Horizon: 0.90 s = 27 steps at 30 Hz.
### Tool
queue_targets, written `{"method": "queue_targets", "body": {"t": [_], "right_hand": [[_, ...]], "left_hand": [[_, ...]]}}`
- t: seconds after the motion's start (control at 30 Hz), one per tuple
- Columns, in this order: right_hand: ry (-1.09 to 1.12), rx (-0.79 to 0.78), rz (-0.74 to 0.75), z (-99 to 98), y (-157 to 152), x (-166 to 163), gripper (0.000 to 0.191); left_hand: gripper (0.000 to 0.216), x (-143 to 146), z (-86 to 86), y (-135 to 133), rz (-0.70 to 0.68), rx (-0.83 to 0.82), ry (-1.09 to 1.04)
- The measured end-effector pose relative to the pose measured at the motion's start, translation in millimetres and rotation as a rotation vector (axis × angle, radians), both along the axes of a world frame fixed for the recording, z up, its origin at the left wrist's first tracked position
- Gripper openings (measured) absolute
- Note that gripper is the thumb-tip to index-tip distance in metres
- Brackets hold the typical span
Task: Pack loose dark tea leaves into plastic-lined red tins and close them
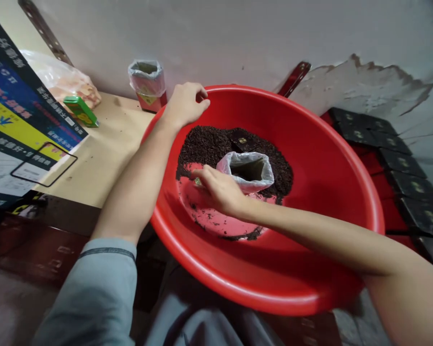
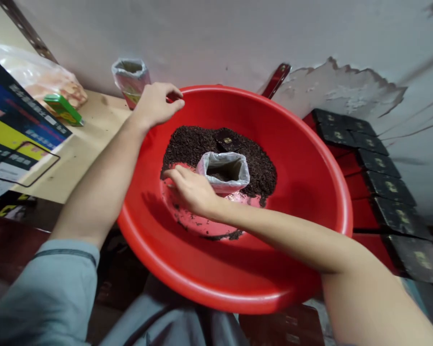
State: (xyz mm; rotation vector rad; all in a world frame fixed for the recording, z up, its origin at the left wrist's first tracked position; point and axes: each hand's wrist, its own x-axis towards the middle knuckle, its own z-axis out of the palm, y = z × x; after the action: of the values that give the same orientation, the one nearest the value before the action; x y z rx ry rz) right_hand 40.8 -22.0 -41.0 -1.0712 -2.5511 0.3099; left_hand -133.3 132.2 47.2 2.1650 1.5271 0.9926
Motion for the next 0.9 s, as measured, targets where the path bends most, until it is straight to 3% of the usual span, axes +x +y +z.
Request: {"method": "queue_targets", "body": {"t": [0.07,0.13,0.23,0.3,0.43,0.6,0.9], "right_hand": [[0.017,-0.161,-0.137,-31.6,-1,-37,0.054],[0.001,-0.207,-0.240,-65.6,6,-64,0.070],[-0.077,-0.195,-0.399,-108.0,29,-82,0.077],[-0.106,-0.148,-0.437,-123.8,50,-85,0.081],[-0.138,-0.085,-0.574,-129.6,88,-91,0.088],[-0.145,-0.075,-0.791,-127.3,113,-107,0.086],[-0.072,-0.098,-0.837,-119.2,121,-112,0.059]], "left_hand": [[0.021,-3,-1.8,2,-0.001,0.013,-0.007],[0.021,-5,-3.8,5,-0.006,0.015,-0.004],[0.026,-8,-6.9,7,-0.034,0.021,0.007],[0.030,-7,-8.3,8,-0.062,0.021,0.013],[0.031,-4,-8.6,8,-0.100,-0.006,0.020],[0.032,-1,-8.2,6,-0.146,-0.026,-0.006],[0.032,6,0.4,-5,-0.204,-0.036,0.013]]}}
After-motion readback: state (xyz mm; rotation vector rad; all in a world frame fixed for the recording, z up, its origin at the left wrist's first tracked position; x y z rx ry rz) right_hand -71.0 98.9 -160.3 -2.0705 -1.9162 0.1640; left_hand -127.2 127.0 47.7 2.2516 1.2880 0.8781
